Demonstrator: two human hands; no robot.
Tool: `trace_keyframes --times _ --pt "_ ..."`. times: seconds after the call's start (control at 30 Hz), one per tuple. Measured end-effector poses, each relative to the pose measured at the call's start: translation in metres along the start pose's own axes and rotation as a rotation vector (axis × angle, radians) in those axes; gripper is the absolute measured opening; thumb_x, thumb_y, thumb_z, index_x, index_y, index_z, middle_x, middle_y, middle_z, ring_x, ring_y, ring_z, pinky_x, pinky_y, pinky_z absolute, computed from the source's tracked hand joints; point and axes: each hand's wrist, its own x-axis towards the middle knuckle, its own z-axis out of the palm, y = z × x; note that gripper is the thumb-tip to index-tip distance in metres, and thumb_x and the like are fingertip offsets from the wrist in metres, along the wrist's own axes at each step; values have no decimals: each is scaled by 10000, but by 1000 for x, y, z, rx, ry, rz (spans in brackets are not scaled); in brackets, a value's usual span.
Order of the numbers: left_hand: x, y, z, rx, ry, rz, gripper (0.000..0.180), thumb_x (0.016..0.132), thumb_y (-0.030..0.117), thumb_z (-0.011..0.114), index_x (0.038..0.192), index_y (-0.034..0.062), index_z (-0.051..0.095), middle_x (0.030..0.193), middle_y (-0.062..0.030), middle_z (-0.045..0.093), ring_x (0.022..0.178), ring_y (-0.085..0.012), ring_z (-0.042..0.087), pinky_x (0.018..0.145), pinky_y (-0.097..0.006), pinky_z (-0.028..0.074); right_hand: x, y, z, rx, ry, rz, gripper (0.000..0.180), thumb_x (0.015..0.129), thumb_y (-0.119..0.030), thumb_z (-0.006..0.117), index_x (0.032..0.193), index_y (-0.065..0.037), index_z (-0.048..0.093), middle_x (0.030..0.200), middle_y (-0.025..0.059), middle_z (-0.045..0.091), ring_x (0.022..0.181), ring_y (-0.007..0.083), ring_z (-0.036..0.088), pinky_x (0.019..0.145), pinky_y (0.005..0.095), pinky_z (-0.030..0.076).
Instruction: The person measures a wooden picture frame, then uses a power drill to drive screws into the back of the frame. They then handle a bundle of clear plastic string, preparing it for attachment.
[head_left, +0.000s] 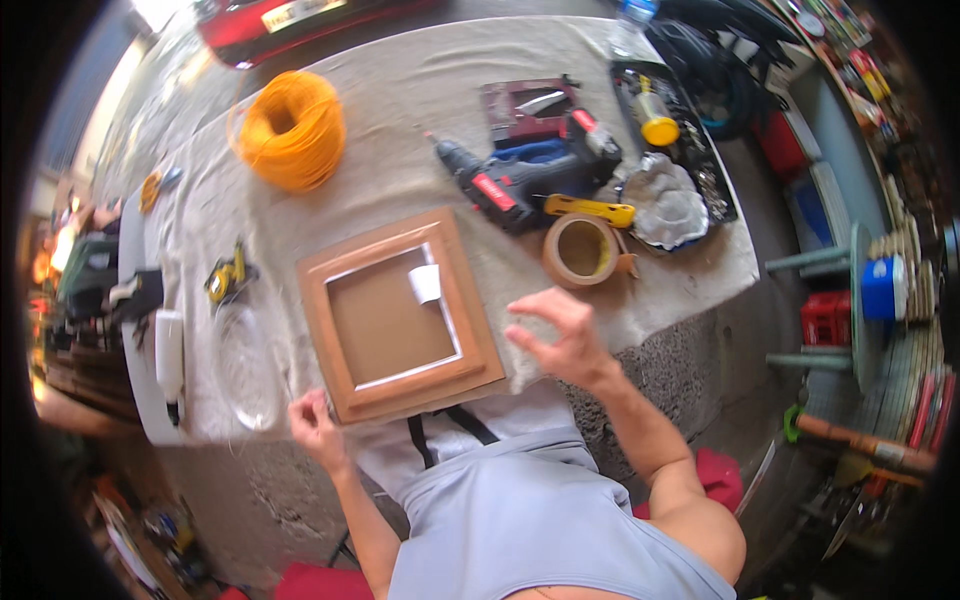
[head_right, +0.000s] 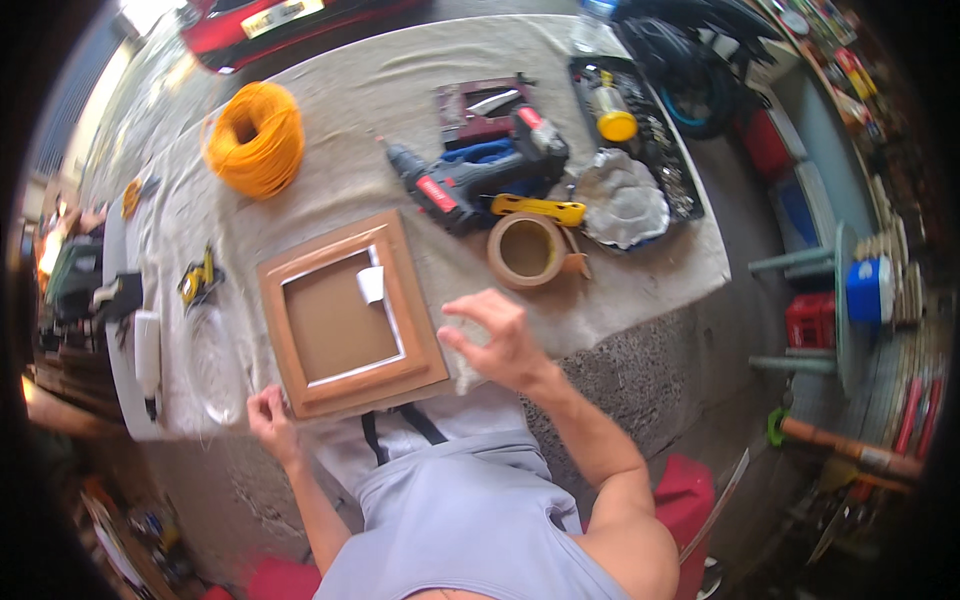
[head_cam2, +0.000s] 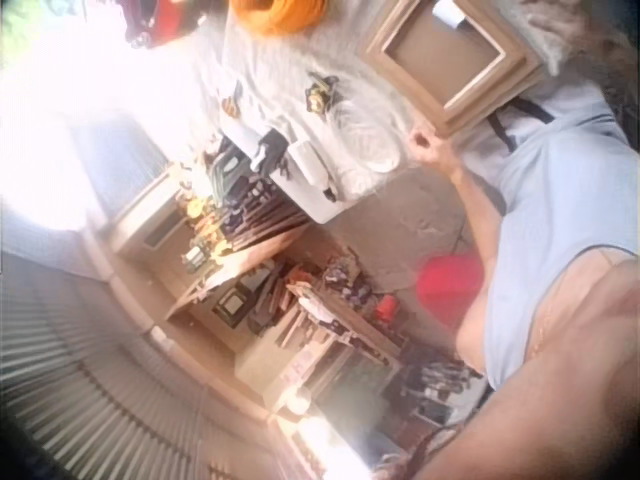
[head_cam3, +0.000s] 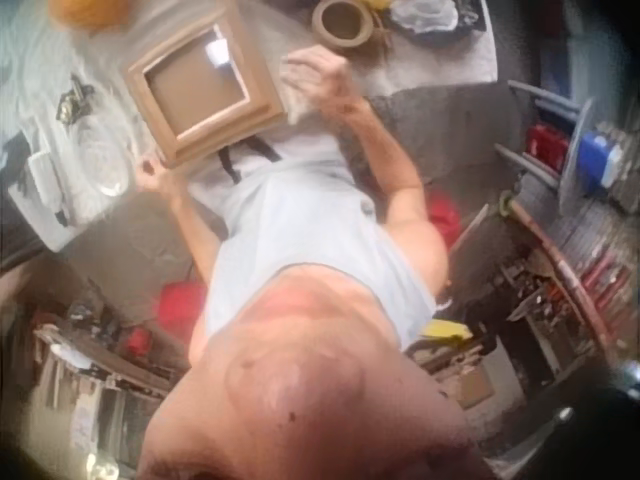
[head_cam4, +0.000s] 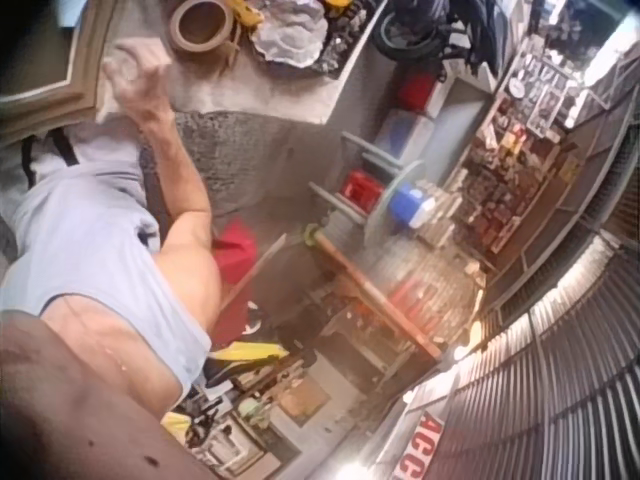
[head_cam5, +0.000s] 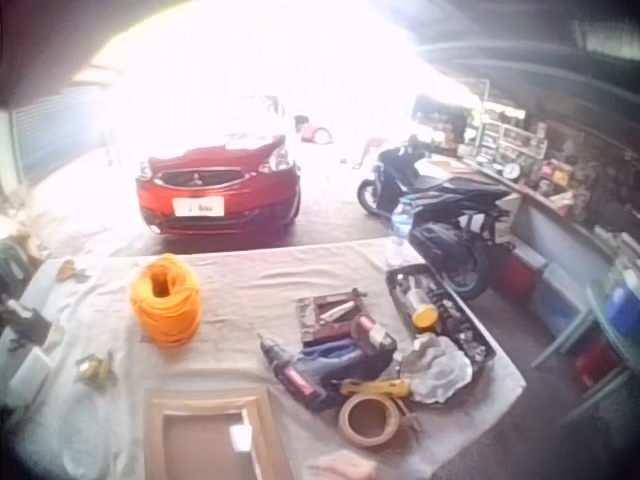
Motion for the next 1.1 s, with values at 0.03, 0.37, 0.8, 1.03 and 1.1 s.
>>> trace_keyframes --times 0.03,0.37,0.8,1.03,1.1 --pt "0 1 -4 121 25 83 170 912 82 609 792 34 499 778 16 523 724 -73 481 663 -207 420 10 5 -21 -60 56 -98 204 761 -139 742 928 -32 691 885 120 685 830 258 647 753 359 513" --pt "28 17 -10 190 71 213 431 913 84 611 615 94 300 595 61 297 564 -55 271 503 -231 244 134 229 -280 -568 432 303 188 769 -144 684 937 -65 716 864 120 712 813 232 695 771 324 529" --pt "60 -20 -14 -27 8 -93 140 942 120 582 1049 29 582 731 20 523 553 -19 428 470 -155 350 186 291 -284 -928 42 426 244 756 -266 725 998 -271 746 1287 44 519 1232 269 442 1031 424 398" --pt "70 -29 -13 -61 22 -85 98 931 109 596 988 29 584 690 25 518 463 2 385 372 -135 289 186 304 -287 -904 47 332 162 738 -265 731 888 -206 755 1298 34 516 1226 262 449 1020 430 400" --pt "71 -33 -14 -95 26 -67 96 929 108 599 978 28 584 683 23 518 452 4 379 361 -133 282 183 313 -289 -857 84 301 151 742 -271 725 867 -193 752 1310 42 510 1224 268 450 1023 435 393"
